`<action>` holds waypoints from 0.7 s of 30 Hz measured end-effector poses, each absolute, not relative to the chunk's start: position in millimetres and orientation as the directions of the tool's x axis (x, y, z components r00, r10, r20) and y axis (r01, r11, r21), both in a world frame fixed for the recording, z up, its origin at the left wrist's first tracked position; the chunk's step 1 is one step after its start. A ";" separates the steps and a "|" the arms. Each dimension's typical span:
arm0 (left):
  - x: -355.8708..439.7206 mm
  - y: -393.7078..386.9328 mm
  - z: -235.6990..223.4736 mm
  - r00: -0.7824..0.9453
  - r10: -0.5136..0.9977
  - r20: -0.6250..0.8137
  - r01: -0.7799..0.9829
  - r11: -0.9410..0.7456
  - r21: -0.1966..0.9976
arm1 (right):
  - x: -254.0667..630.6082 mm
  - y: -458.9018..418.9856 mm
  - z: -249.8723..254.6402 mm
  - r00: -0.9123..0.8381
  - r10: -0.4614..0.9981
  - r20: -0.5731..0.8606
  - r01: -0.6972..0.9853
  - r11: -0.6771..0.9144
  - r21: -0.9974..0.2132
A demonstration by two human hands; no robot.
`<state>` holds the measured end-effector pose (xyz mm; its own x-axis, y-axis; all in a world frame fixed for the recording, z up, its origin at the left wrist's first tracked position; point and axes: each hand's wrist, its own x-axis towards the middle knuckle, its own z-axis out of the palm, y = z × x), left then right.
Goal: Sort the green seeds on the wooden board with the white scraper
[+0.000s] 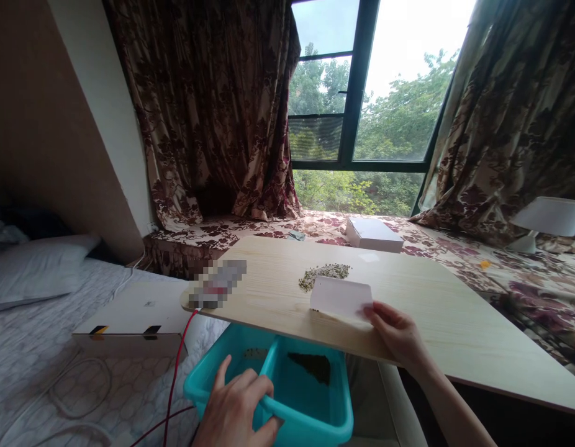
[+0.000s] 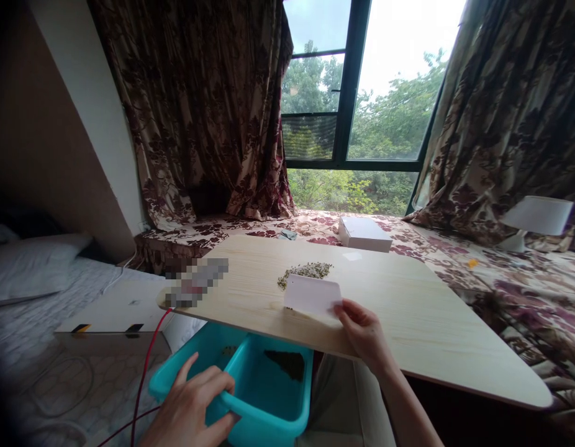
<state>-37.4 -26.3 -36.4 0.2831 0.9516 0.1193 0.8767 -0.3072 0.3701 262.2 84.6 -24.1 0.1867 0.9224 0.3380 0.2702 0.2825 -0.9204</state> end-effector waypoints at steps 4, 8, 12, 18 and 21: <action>-36.5 -27.9 -31.8 0.266 0.959 0.099 0.888 -0.284 0.361 | 259.0 72.9 -29.1 0.170 0.939 0.299 0.196 0.265 -0.944; -36.7 -28.3 -32.0 0.262 0.961 0.091 0.891 -0.277 0.360 | 257.3 61.6 -27.6 0.120 0.969 0.218 0.140 0.201 -0.969; -38.3 -26.7 -34.7 0.277 0.957 0.091 0.888 -0.291 0.356 | 263.6 67.7 -18.7 0.192 0.955 0.228 0.143 0.203 -0.969; -39.7 -23.0 -39.1 0.303 0.949 0.082 0.880 -0.312 0.357 | 269.6 97.6 -14.1 0.333 0.885 0.326 0.249 0.251 -0.935; -39.5 -22.1 -40.6 0.300 0.950 0.082 0.883 -0.309 0.354 | 264.5 104.4 -16.7 0.320 0.885 0.340 0.273 0.257 -0.927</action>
<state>-39.5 -22.1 -40.6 0.2997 0.9505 0.0821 0.8829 -0.3089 0.3536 264.5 104.4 -16.7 0.3196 0.8846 0.3398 0.2731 0.2573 -0.9269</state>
